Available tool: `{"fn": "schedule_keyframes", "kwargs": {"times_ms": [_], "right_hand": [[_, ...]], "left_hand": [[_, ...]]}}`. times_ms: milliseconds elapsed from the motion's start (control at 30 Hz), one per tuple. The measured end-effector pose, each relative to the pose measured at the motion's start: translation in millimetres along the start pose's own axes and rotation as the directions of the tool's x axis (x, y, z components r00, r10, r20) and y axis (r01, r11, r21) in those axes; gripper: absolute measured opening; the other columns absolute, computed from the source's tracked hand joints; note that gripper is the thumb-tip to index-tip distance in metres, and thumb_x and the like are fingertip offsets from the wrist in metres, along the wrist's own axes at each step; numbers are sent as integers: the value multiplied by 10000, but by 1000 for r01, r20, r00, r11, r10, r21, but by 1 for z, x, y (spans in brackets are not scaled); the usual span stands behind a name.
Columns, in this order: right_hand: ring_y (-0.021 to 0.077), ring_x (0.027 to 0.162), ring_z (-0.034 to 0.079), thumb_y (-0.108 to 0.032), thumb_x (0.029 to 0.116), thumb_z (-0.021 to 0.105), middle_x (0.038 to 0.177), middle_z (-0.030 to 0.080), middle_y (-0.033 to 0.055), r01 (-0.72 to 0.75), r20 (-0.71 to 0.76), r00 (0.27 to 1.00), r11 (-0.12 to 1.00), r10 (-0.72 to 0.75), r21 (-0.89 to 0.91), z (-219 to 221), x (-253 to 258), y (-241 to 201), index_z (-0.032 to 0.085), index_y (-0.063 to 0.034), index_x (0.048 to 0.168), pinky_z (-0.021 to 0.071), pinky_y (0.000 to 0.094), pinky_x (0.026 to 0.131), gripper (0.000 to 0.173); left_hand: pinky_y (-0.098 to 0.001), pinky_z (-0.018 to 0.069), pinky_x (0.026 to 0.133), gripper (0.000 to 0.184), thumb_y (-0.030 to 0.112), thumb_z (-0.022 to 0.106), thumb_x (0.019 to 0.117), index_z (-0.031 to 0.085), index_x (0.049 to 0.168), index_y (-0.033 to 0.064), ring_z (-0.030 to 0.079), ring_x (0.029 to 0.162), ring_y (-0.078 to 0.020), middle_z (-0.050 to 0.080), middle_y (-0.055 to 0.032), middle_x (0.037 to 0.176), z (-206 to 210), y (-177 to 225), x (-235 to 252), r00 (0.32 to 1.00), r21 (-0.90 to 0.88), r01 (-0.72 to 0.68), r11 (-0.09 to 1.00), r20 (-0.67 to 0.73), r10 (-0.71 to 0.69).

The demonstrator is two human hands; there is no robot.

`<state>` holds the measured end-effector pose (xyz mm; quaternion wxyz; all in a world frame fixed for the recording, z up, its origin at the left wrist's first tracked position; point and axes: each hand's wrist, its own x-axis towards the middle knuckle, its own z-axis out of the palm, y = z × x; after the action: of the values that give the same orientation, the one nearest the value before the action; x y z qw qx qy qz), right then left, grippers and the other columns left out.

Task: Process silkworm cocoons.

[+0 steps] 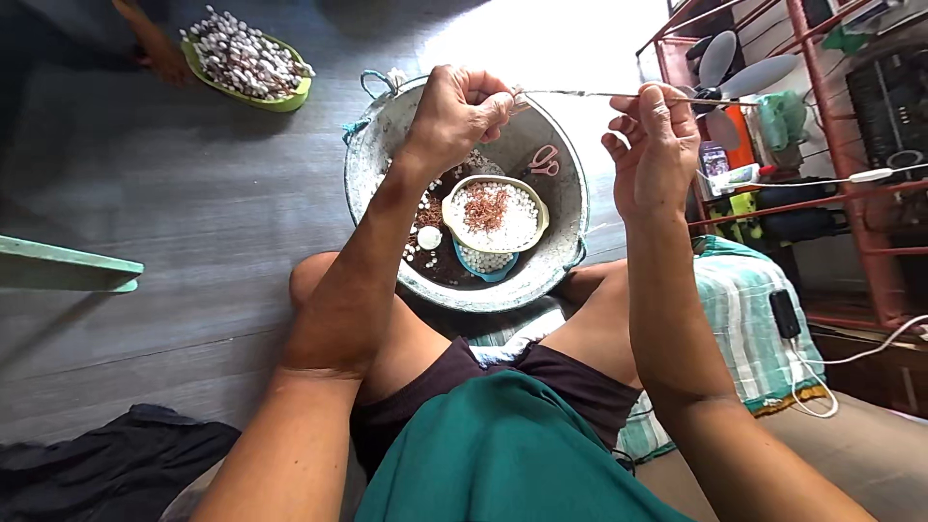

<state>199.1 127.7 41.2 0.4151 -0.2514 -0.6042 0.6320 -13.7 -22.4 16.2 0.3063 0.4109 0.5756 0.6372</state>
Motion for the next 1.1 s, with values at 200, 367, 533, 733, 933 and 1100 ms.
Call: {"fn": "schedule_keyframes", "kwargs": {"times_ms": [200,367,533,733,933,1100], "right_hand": [[168,844,706,-147,1100,472,1014,729,96,35,15,999,999,-35,-12,-1,0,0,615,-62,1126,597,308,741,169],[162,848,705,-161,1100,477,1006,733,93,44,2,999,999,-44,-27,-2,0,-1,622,-68,1118,591,304,739,173],[167,843,708,-149,1097,476,1011,730,89,45,24,999,998,-45,-34,-2,-2,1,617,-67,1119,598,310,743,164],[165,840,709,-149,1096,480,1017,732,87,37,10,999,999,-37,-38,-6,-3,-1,616,-69,1120,598,305,737,159],[168,843,709,-152,1097,484,1013,731,94,23,-3,1000,999,-23,-28,-5,-3,-1,611,-65,1116,597,305,738,155],[162,829,710,-148,1098,480,1002,732,87,22,-2,1000,1000,-22,-19,-2,-3,0,608,-71,1108,599,299,731,149]], "left_hand": [[-248,604,639,61,35,656,973,711,983,10,687,661,-90,718,-22,792,-1,1,-1,1000,10,-1,1000,0,1],[-243,597,626,63,33,656,970,713,975,7,680,648,-89,713,-25,778,-1,0,-1,1000,18,1,1000,5,-1],[-241,599,632,76,55,654,978,718,998,18,684,658,-78,717,-14,790,0,-1,-1,1000,52,-1,999,17,0],[-241,599,632,70,47,654,974,717,980,18,683,653,-78,715,-15,783,-1,1,-1,1000,57,6,998,-9,-6],[-243,599,629,68,50,656,974,716,980,19,683,653,-83,717,-16,783,-2,0,-1,1000,52,8,999,-22,-6],[-243,598,627,66,56,659,973,715,977,21,684,654,-82,717,-17,784,-3,0,0,1000,68,-1,998,-22,3]]}}
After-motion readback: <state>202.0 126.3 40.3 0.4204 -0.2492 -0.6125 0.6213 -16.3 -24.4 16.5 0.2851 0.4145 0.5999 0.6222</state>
